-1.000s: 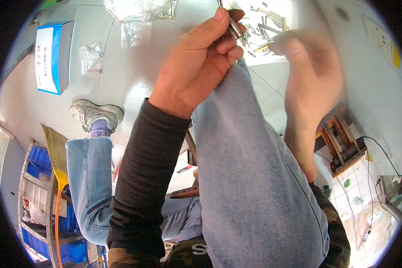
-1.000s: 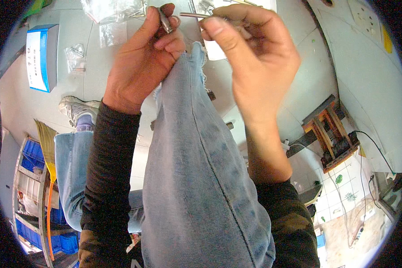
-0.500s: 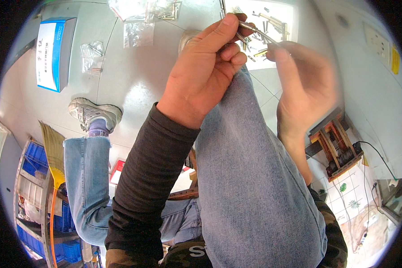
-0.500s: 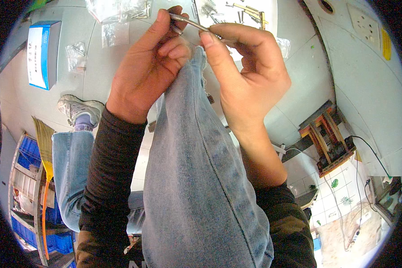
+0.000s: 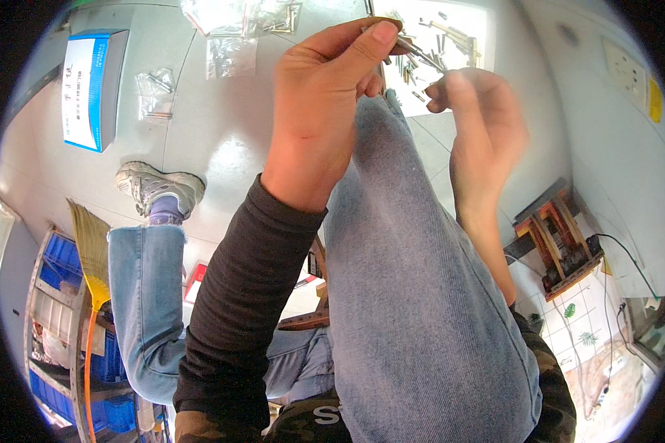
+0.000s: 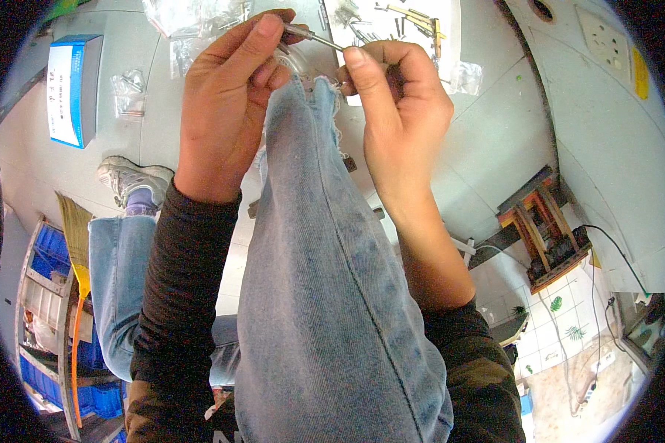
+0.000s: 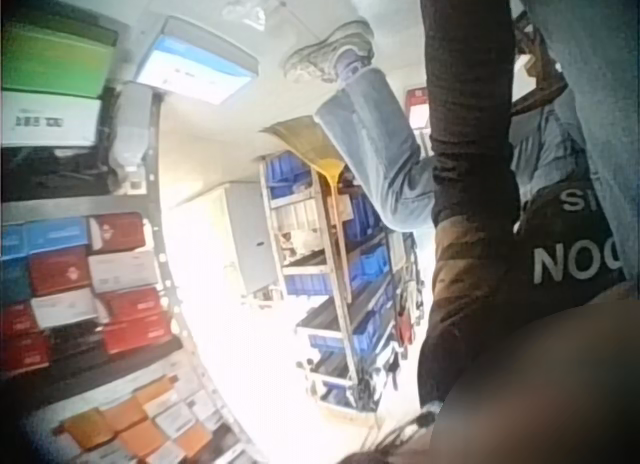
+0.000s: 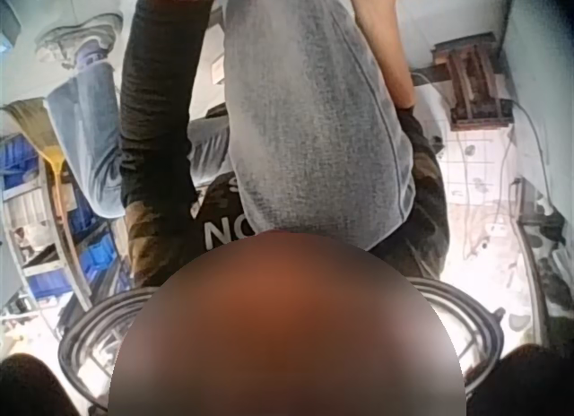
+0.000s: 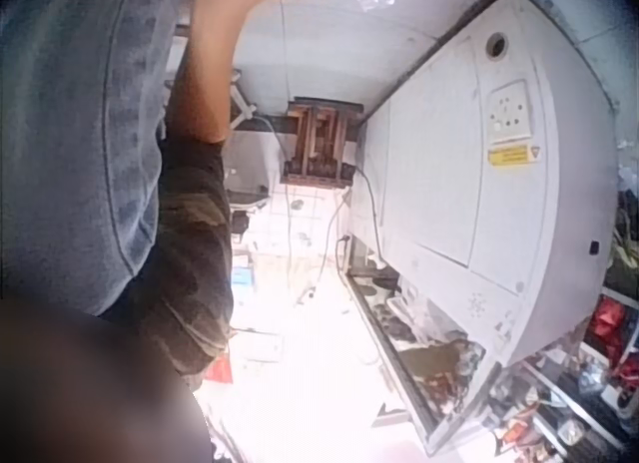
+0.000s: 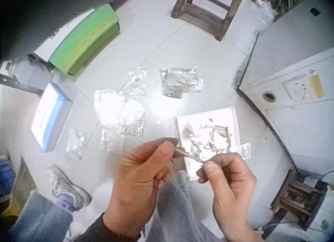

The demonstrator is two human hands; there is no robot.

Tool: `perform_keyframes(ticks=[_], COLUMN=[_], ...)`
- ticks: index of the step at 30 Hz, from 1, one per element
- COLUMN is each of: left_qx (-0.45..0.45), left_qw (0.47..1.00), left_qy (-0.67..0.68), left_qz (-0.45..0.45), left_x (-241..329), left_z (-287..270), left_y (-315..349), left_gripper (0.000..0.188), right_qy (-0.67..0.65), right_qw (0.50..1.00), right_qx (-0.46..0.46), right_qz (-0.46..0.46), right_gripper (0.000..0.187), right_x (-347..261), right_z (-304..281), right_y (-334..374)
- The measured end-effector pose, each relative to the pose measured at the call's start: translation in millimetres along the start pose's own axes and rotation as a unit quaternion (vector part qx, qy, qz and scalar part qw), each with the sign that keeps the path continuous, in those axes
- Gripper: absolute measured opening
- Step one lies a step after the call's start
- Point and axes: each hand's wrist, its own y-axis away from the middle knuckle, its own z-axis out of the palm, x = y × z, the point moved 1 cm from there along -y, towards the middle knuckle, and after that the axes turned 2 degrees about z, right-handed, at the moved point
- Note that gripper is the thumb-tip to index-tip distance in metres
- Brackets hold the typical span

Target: The person sits cross-legged and repeatedly picks small metal rods and cylindrical pieces from a white tray, inserts them into each other, and places the assembled units back on the tray. The person handles the parts one at a time without using tools.

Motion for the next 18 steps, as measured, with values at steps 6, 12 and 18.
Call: perform_keyframes(ticks=[6, 12, 18], left_qx=[0.027, -0.015, -0.071], left_qw=[0.998, 0.979, 0.992], left_qy=[-0.046, 0.175, 0.065], left_qz=[-0.043, -0.106, -0.080], left_x=[-4, -11, -16], left_z=[-14, -30, -10], left_y=[-2, -10, -3], left_gripper=[0.025, 0.022, 0.027], right_qy=[0.074, -0.304, -0.244], right_qw=[0.988, 0.930, 0.933], right_qx=[-0.007, -0.143, -0.206], right_qz=[-0.133, 0.147, 0.165], right_gripper=[0.012, 0.014, 0.010], right_x=[13, 23, 23], right_z=[3, -3, 15], right_y=[-1, -12, -10])
